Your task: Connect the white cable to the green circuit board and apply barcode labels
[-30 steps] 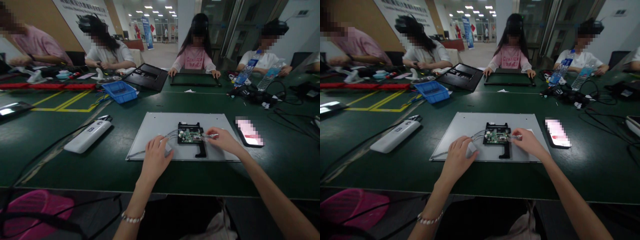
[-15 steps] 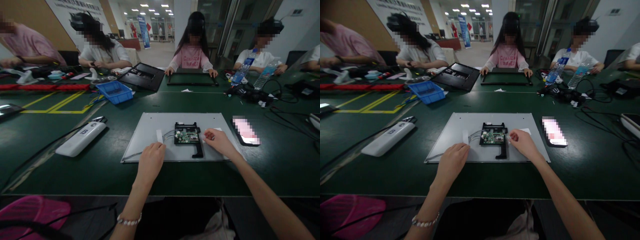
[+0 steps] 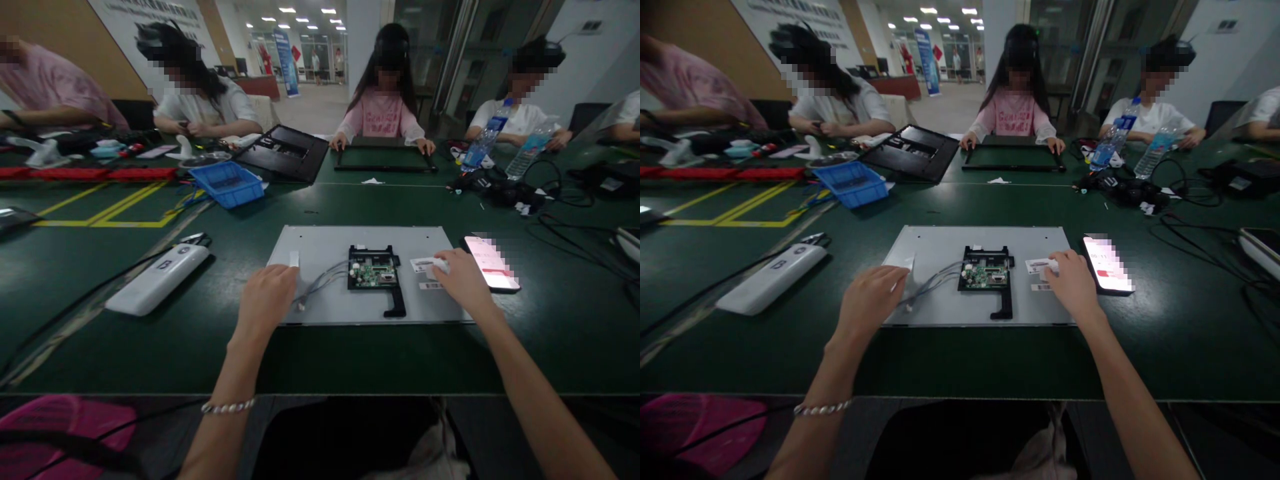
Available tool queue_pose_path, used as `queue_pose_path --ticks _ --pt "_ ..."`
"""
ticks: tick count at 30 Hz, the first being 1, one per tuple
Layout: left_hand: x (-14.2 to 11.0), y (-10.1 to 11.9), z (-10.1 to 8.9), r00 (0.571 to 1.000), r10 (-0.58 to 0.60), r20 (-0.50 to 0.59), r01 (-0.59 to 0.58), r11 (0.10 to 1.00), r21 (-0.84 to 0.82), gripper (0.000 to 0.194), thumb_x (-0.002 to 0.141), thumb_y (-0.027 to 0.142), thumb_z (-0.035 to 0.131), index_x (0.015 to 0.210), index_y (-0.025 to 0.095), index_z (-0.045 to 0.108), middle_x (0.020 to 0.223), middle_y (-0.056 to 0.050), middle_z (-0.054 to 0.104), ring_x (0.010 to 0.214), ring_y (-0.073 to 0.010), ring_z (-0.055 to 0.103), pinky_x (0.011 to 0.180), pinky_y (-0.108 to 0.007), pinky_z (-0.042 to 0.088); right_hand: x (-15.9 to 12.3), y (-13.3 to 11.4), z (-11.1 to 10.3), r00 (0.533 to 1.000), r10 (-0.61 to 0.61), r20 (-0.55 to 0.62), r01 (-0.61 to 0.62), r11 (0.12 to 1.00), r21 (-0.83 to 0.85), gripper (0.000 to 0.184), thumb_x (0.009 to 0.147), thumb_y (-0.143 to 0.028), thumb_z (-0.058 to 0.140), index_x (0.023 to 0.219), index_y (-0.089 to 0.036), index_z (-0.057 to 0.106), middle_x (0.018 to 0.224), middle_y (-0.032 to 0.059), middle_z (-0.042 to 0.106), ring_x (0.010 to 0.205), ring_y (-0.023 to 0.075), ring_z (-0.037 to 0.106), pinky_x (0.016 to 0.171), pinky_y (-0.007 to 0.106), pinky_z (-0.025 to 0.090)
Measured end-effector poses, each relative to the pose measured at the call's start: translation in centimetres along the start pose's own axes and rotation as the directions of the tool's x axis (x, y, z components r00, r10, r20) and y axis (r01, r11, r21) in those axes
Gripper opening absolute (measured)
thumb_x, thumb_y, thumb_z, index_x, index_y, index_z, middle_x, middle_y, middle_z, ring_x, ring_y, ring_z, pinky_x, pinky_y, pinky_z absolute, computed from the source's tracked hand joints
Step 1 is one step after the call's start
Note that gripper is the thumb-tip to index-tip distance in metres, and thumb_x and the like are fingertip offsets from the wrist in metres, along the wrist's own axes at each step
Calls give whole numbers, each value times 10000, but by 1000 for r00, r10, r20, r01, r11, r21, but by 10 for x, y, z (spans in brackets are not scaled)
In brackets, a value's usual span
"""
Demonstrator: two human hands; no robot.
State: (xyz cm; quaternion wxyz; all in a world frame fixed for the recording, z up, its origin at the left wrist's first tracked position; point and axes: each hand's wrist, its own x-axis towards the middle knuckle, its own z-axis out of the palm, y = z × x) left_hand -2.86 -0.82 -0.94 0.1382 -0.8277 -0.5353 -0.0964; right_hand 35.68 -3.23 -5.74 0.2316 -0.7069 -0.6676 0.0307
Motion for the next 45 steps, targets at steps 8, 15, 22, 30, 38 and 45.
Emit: queue_pose_path --ticks 8,15,22,30,38,45 --pt "18 21 -16 997 65 42 -65 998 0 251 877 236 406 938 172 642 1000 -87 668 941 -243 607 828 -386 421 -4 -12 -4 980 -150 128 130 980 150 348 773 -378 560 1069 -212 637 1070 97 600 995 266 551 858 422 426" --pt "81 71 -14 978 209 19 -207 976 -64 238 884 220 422 992 155 623 962 -83 658 922 -216 597 803 -339 428 -3 -7 -5 982 -143 126 121 978 170 276 782 -315 553 1018 -217 657 1043 89 616 947 243 582 833 389 441" --pt "121 92 23 950 245 193 -246 969 -24 225 859 165 449 832 109 665 888 -135 667 863 -220 626 750 -309 454 -1 -6 -3 982 -139 130 117 979 164 258 785 -306 543 998 -215 655 1039 85 616 903 226 594 806 375 454" --pt "140 95 29 958 241 155 -240 970 -26 249 870 144 429 842 108 674 887 -141 664 871 -225 635 734 -305 462 0 -4 -2 981 -146 131 122 978 172 251 782 -286 538 994 -217 652 1052 88 610 918 232 591 810 383 455" --pt "180 130 39 960 251 121 -247 968 -49 213 831 87 465 880 86 672 940 -167 661 940 -247 621 779 -329 435 1 -7 -5 982 -136 133 108 974 199 251 777 -292 541 986 -218 658 1032 85 614 889 222 597 786 370 461" --pt "163 106 35 970 206 127 -197 977 -78 267 863 289 464 1000 138 636 1005 -125 644 958 -252 600 805 -356 432 1 -6 -5 977 -142 157 107 971 214 254 772 -297 560 998 -230 654 1056 81 605 930 224 592 804 371 463"
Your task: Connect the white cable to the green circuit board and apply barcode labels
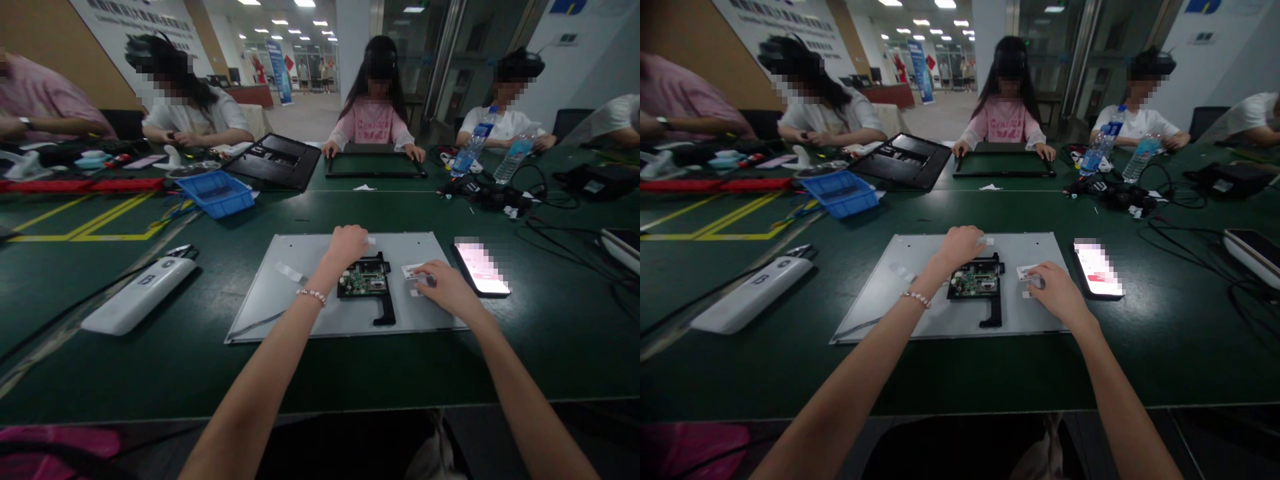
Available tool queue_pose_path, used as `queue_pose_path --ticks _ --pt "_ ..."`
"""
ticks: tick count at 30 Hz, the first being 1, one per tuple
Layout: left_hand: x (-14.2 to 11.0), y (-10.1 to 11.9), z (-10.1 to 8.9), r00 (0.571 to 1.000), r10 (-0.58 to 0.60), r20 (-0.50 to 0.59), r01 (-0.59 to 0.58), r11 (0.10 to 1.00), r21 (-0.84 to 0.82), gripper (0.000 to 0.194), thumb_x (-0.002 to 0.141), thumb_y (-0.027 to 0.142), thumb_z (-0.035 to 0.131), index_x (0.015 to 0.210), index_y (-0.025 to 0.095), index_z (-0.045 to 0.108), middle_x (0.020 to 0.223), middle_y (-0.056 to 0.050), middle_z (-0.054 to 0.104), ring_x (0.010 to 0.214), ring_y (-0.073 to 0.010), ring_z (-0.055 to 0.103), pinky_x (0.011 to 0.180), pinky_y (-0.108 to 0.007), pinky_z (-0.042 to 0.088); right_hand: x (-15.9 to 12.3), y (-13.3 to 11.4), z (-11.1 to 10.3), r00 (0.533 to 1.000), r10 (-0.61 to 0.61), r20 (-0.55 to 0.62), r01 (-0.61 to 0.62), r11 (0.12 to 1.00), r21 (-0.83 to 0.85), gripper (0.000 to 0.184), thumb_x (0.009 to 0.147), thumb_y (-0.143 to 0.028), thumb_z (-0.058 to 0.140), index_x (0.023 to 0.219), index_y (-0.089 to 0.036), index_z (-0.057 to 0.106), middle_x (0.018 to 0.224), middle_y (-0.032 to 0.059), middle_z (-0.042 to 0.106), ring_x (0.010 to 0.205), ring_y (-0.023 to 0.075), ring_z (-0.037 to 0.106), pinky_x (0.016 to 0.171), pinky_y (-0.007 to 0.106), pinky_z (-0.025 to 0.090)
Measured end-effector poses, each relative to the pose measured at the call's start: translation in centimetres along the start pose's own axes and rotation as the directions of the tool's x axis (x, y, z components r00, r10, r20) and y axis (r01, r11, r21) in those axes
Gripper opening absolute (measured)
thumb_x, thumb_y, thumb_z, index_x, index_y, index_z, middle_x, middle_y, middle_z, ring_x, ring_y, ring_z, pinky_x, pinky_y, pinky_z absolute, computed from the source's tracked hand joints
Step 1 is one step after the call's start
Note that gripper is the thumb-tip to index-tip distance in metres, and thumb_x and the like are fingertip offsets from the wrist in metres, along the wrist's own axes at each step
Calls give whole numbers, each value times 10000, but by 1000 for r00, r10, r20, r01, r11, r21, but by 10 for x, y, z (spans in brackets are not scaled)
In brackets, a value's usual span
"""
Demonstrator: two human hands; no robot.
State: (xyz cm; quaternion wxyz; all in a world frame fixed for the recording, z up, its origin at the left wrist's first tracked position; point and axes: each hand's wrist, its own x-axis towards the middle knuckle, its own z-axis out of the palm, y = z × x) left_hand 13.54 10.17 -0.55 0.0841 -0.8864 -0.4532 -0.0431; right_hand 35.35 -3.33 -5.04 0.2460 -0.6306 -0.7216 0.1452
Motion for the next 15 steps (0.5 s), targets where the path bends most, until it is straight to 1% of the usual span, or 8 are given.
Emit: queue_pose_path --ticks 2,4,5,6,8,11,13,15 --pt "-16 -9 -3 997 -59 -42 59 998 -13 336 878 293 428 1155 152 555 1109 -130 604 1023 -252 565 855 -378 416 0 2 0 1000 -6 11 5 1000 8 267 771 -295 562 1015 -238 653 1069 79 604 935 225 593 802 374 466" --pt "-34 -19 -5 975 -187 -116 183 982 -46 432 872 308 428 1277 157 444 1230 -150 532 1125 -279 496 916 -430 383 -1 3 0 1000 -10 15 10 1000 15 276 774 -285 556 1029 -239 651 1076 77 603 936 223 595 802 373 468" --pt "-44 -25 -6 958 -259 -125 255 966 -50 489 861 328 439 1316 154 395 1283 -170 486 1177 -312 447 934 -478 362 -1 4 0 1000 -11 16 10 1000 17 277 776 -282 552 1032 -239 650 1078 77 603 934 222 596 801 373 469" --pt "-53 -31 -6 940 -328 -97 325 945 -47 544 849 359 451 1341 147 358 1323 -196 440 1214 -356 399 928 -533 350 -1 4 0 1000 -11 18 11 1000 18 276 780 -282 548 1034 -238 649 1082 77 601 932 220 596 802 372 469" --pt "-70 -43 -7 893 -450 28 451 892 -37 640 827 425 460 1372 126 307 1367 -245 369 1227 -428 356 884 -613 346 -1 4 1 1000 -11 20 11 1000 13 273 787 -286 541 1035 -238 646 1086 77 597 929 217 595 808 373 468" --pt "-91 -61 -6 863 -464 200 480 876 -41 634 819 459 436 1363 154 326 1360 -237 384 1216 -432 371 853 -613 375 0 4 2 1000 -10 14 10 1000 3 277 791 -291 537 1041 -235 642 1078 75 596 918 214 594 817 375 463" --pt "-102 -72 -4 878 -411 247 437 897 -62 578 819 419 430 1336 168 366 1339 -212 419 1211 -390 398 870 -557 396 -1 3 3 1000 -9 16 9 1000 0 279 790 -296 536 1040 -231 642 1073 75 596 911 215 594 810 372 465" --pt "-109 -81 0 900 -360 244 388 918 -78 518 820 349 424 1303 163 406 1314 -196 448 1203 -349 419 887 -497 407 -1 3 3 1000 -9 21 9 1000 -1 282 788 -297 537 1039 -228 643 1075 77 595 906 215 596 803 369 467"
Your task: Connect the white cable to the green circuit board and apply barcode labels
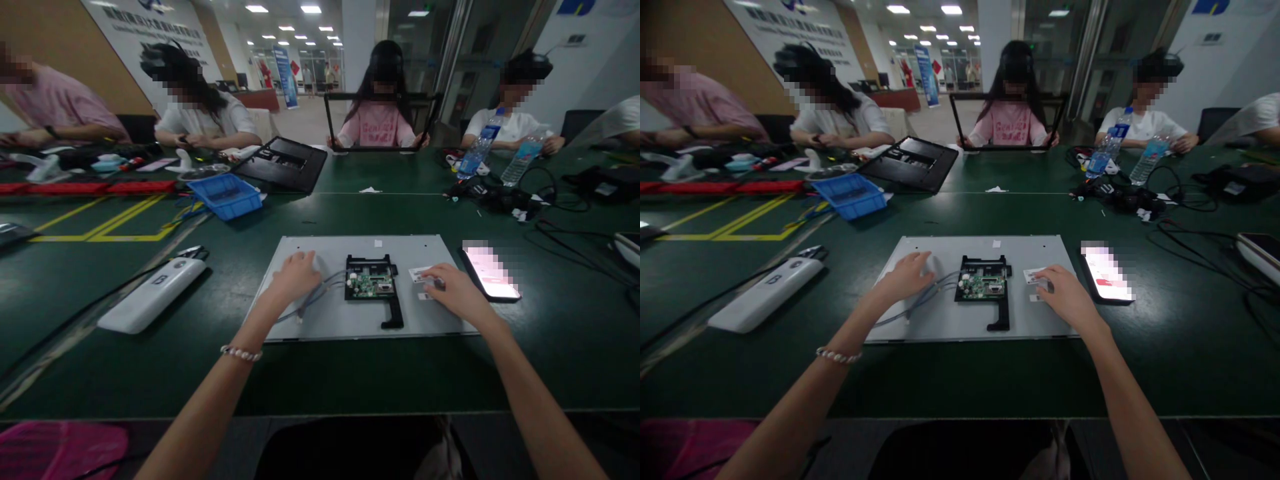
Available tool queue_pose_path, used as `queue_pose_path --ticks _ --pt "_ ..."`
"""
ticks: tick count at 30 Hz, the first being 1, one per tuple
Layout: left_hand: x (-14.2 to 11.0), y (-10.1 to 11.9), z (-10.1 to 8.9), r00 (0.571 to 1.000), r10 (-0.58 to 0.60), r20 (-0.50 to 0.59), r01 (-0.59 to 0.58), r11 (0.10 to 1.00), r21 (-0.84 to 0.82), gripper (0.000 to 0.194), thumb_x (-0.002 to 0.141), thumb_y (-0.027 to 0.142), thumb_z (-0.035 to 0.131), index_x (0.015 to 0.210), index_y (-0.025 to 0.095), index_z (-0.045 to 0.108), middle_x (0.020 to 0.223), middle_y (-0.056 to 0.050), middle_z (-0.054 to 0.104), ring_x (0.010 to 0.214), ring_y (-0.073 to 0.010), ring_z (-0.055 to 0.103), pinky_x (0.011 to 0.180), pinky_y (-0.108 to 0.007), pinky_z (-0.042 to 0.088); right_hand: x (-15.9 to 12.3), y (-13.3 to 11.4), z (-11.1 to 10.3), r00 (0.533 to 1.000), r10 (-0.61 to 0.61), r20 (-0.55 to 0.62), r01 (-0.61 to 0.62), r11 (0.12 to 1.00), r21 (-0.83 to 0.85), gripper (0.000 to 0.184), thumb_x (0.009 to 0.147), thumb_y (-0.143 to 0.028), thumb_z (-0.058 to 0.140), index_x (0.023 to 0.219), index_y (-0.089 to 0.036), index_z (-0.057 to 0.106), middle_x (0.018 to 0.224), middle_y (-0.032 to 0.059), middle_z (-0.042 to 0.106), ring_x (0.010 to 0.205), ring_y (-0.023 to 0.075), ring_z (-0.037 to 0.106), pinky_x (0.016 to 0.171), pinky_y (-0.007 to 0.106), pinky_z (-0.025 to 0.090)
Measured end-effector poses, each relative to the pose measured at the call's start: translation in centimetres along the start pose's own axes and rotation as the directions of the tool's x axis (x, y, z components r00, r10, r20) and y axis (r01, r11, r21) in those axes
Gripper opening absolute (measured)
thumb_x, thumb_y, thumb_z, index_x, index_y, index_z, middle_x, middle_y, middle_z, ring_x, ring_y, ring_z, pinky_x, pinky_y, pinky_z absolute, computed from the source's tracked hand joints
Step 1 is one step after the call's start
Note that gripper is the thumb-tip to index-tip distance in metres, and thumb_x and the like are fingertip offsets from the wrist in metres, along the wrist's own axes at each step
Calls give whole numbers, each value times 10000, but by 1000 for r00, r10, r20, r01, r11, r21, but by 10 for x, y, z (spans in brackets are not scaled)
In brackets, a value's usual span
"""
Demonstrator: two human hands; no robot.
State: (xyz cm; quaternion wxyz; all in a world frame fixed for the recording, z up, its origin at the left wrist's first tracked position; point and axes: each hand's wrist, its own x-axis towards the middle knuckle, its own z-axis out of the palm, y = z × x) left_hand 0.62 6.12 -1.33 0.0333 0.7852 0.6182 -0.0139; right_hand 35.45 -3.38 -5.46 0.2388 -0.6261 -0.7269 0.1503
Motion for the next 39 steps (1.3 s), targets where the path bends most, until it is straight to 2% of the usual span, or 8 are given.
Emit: queue_pose_path --ticks 6,12,18,23,28,31,35,39 --pt "-2 -18 6 997 69 -37 -70 998 -10 469 784 203 406 1249 166 453 1248 -154 508 1156 -273 469 897 -413 414 -2 -4 -3 1000 7 6 -7 1000 -5 285 786 -280 534 1048 -241 640 1092 72 594 931 221 591 819 378 467" --pt "-8 -16 3 996 59 -73 -61 998 -30 559 735 101 380 1281 209 430 1299 -145 482 1213 -318 415 899 -540 387 -2 -5 -5 1000 10 6 -10 1000 11 285 781 -293 540 1043 -237 637 1080 71 609 922 221 600 802 375 480" --pt "-4 25 -2 985 126 -115 -133 990 -53 541 812 215 434 1346 192 351 1412 -156 359 1321 -348 253 968 -636 264 -3 -4 -7 1000 4 14 -5 999 45 306 771 -326 568 1055 -244 643 1103 79 609 971 242 588 836 404 475" --pt "3 71 4 944 206 -259 -259 947 -191 521 890 390 408 1355 175 314 1397 -161 367 1290 -309 323 984 -544 319 -3 -4 -8 1000 12 1 -12 998 66 305 762 -308 580 1054 -245 643 1120 77 605 984 243 583 853 415 473" --pt "5 80 24 930 145 -337 -272 889 -368 511 911 389 394 1353 148 310 1375 -171 381 1267 -265 382 1003 -433 352 2 -7 -8 990 25 -142 -9 994 112 254 803 -285 524 1025 -233 637 1095 62 622 990 217 585 836 372 481" --pt "3 78 31 917 155 -367 -310 857 -412 477 924 379 372 1337 143 334 1335 -156 424 1231 -246 430 1011 -398 356 15 -14 -10 983 -13 -185 32 995 97 257 828 -269 493 1046 -227 623 1089 58 627 996 203 583 846 359 473" --pt "-1 80 30 913 139 -384 -300 867 -399 445 926 359 372 1308 130 369 1287 -153 465 1174 -244 483 988 -379 378 52 -27 -4 989 -116 -87 118 993 13 285 829 -256 504 1088 -216 616 1103 68 630 1028 213 571 902 375 436" --pt "-3 83 28 914 139 -382 -286 887 -361 419 921 334 384 1293 140 384 1274 -148 480 1143 -241 509 960 -370 396 101 -41 11 991 -137 5 137 985 -103 287 835 -262 519 1085 -179 632 1104 97 636 1037 225 569 919 351 414"
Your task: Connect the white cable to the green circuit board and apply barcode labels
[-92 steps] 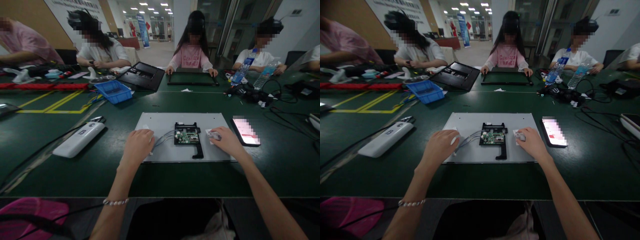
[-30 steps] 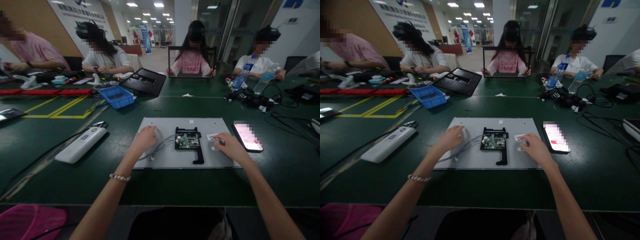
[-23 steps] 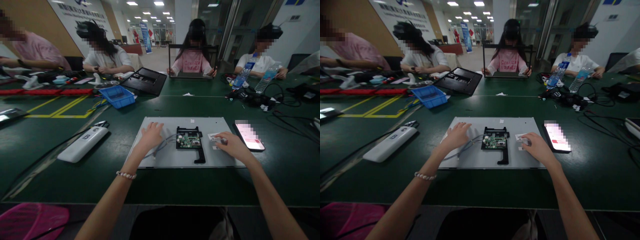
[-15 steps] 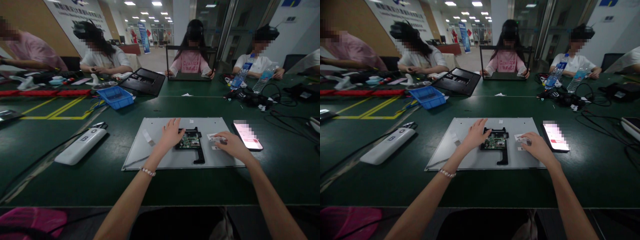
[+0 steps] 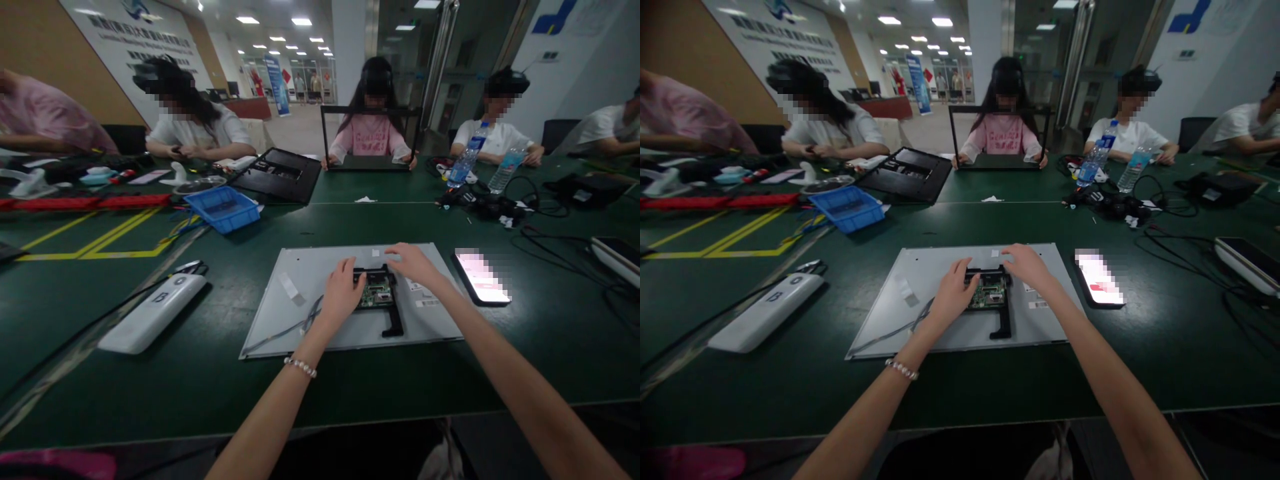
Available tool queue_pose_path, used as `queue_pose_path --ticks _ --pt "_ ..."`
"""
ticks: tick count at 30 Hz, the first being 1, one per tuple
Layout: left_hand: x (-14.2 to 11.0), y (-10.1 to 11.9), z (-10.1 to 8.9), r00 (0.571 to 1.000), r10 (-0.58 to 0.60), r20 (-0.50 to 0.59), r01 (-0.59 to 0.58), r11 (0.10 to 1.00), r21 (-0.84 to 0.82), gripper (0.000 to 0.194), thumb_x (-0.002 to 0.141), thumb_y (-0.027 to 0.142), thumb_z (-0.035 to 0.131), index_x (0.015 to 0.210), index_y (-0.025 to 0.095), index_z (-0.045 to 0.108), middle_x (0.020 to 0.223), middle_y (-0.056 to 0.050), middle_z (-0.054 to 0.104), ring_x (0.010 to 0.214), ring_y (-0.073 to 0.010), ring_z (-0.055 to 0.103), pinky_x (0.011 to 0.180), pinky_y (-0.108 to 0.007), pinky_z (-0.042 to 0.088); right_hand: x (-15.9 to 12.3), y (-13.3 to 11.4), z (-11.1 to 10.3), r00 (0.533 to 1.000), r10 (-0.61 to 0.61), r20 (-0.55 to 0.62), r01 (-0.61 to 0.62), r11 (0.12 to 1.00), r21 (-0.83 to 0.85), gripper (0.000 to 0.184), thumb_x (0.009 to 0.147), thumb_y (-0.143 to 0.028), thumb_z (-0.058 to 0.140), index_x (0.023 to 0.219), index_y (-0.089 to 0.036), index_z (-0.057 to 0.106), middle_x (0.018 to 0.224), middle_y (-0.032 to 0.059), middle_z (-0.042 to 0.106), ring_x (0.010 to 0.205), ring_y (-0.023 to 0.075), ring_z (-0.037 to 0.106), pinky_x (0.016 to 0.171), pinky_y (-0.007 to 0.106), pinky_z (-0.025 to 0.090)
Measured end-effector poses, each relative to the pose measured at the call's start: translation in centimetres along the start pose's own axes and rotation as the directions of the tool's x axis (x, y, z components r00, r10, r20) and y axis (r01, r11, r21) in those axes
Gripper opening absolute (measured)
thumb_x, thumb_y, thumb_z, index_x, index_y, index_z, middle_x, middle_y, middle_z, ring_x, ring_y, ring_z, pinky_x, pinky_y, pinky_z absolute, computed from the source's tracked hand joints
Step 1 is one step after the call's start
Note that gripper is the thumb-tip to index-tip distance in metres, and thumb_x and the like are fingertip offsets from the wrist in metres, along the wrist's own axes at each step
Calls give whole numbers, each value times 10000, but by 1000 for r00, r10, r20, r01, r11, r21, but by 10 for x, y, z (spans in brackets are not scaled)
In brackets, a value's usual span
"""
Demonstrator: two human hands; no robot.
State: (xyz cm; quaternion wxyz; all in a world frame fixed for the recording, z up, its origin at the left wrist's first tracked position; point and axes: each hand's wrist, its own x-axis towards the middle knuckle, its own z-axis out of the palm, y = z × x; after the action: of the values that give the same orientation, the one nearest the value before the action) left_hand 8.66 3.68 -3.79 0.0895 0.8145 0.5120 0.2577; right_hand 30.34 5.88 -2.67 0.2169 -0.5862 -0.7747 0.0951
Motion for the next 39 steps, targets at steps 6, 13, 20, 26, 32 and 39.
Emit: queue_pose_path --ticks 6,13,20,26,32,39 --pt "-2 -2 -1 1000 -17 13 17 1000 24 401 928 335 370 1281 147 395 1254 -143 497 1114 -236 529 945 -360 399 49 -12 8 975 -104 195 146 966 -212 271 806 -282 591 1055 -196 656 1068 88 655 991 219 591 842 281 426" --pt "-4 -3 0 1000 -14 -3 14 999 43 403 924 334 374 1281 145 391 1245 -134 503 1125 -236 511 943 -353 387 59 -19 8 962 -108 252 187 930 -317 179 819 -243 574 948 -202 692 1001 96 674 940 234 614 793 287 433" --pt "-4 -4 2 999 -22 -24 23 999 42 409 914 321 396 1278 135 397 1226 -126 518 1106 -238 513 937 -357 389 45 -13 4 974 -70 214 153 904 -400 279 916 -227 401 967 -146 663 1024 133 655 949 230 613 775 291 439" --pt "-4 -5 3 1000 -29 -5 29 999 43 423 910 320 399 1291 136 385 1231 -136 515 1100 -245 518 940 -371 384 23 4 -1 978 -66 199 142 907 -396 255 910 -245 432 956 -159 668 1017 119 661 937 219 617 786 283 440" --pt "-4 -5 2 999 -34 -5 34 999 37 417 910 320 398 1285 138 389 1224 -130 522 1087 -246 525 938 -367 385 14 19 2 980 -161 120 177 974 -141 216 847 -208 518 986 -175 681 1063 87 665 1003 198 596 888 300 430" --pt "-4 -5 1 1000 -29 -11 29 999 36 423 910 318 393 1288 128 387 1235 -131 514 1091 -250 521 936 -369 386 -10 32 -12 996 -84 -30 85 996 34 231 825 -231 523 979 -188 690 1121 73 646 1060 209 578 961 359 406"
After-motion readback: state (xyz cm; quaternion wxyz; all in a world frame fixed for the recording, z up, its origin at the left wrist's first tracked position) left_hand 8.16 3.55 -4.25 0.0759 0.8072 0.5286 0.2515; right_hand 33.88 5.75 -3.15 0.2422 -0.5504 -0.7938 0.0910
